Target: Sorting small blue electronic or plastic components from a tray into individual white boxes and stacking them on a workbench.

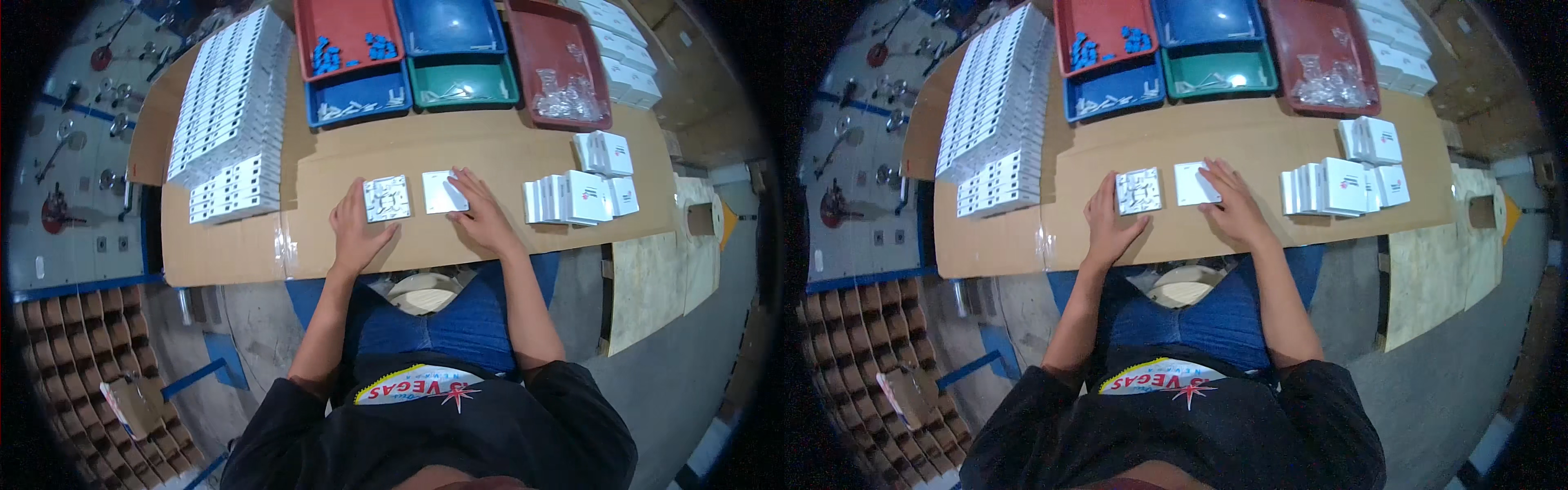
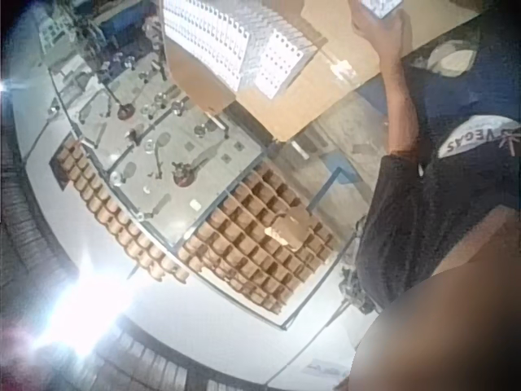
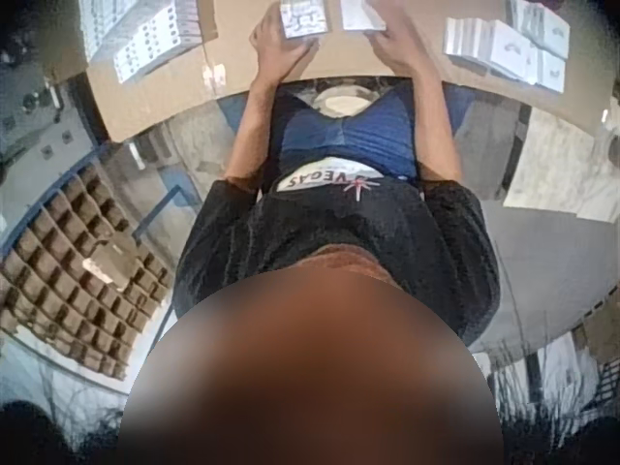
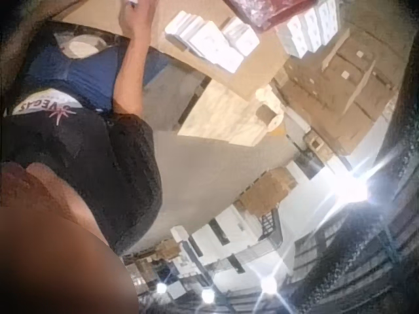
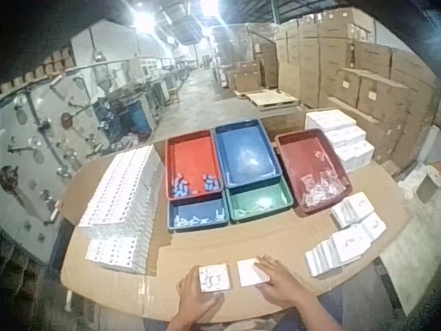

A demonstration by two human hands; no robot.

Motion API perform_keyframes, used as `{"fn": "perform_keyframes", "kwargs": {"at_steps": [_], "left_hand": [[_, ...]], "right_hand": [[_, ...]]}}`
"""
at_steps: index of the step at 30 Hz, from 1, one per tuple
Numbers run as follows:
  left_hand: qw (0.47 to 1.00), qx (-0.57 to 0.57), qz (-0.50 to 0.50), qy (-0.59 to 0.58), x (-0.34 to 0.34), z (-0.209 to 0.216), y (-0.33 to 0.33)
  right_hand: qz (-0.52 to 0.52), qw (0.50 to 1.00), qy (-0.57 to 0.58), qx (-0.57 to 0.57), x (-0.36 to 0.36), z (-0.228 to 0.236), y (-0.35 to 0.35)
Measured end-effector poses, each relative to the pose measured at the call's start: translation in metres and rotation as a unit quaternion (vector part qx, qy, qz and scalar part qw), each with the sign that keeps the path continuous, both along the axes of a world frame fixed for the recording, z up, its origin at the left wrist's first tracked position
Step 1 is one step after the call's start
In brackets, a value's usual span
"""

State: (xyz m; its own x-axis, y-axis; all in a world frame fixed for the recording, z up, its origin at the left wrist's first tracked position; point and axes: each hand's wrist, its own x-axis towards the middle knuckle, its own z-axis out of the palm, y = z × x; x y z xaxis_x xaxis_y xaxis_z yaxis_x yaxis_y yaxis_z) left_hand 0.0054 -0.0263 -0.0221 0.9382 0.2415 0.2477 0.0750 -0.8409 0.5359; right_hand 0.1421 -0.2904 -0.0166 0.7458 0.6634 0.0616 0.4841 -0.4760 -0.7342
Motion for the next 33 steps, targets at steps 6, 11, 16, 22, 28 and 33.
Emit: {"fn": "perform_keyframes", "kwargs": {"at_steps": [6,11,16,22,28,33], "left_hand": [[0.999,-0.029,0.020,0.010,-0.001,0.001,-0.003],[0.998,-0.043,0.047,0.000,-0.002,0.003,-0.004],[0.997,-0.060,0.049,-0.012,0.003,0.005,-0.010],[0.996,-0.063,0.066,-0.012,0.003,0.006,-0.009],[0.995,-0.056,0.074,-0.017,0.003,0.008,-0.012],[0.995,-0.057,0.080,-0.013,0.004,0.009,-0.013]], "right_hand": [[-0.036,0.991,0.085,0.096,-0.003,0.077,-0.012],[-0.059,0.992,0.024,0.109,0.040,0.135,-0.054],[-0.190,0.972,-0.114,-0.082,0.154,0.150,-0.137],[-0.243,0.901,-0.139,-0.332,0.296,0.131,-0.205],[-0.310,0.851,-0.157,-0.393,0.335,0.102,-0.201],[-0.311,0.853,-0.130,-0.399,0.335,0.090,-0.203]]}}
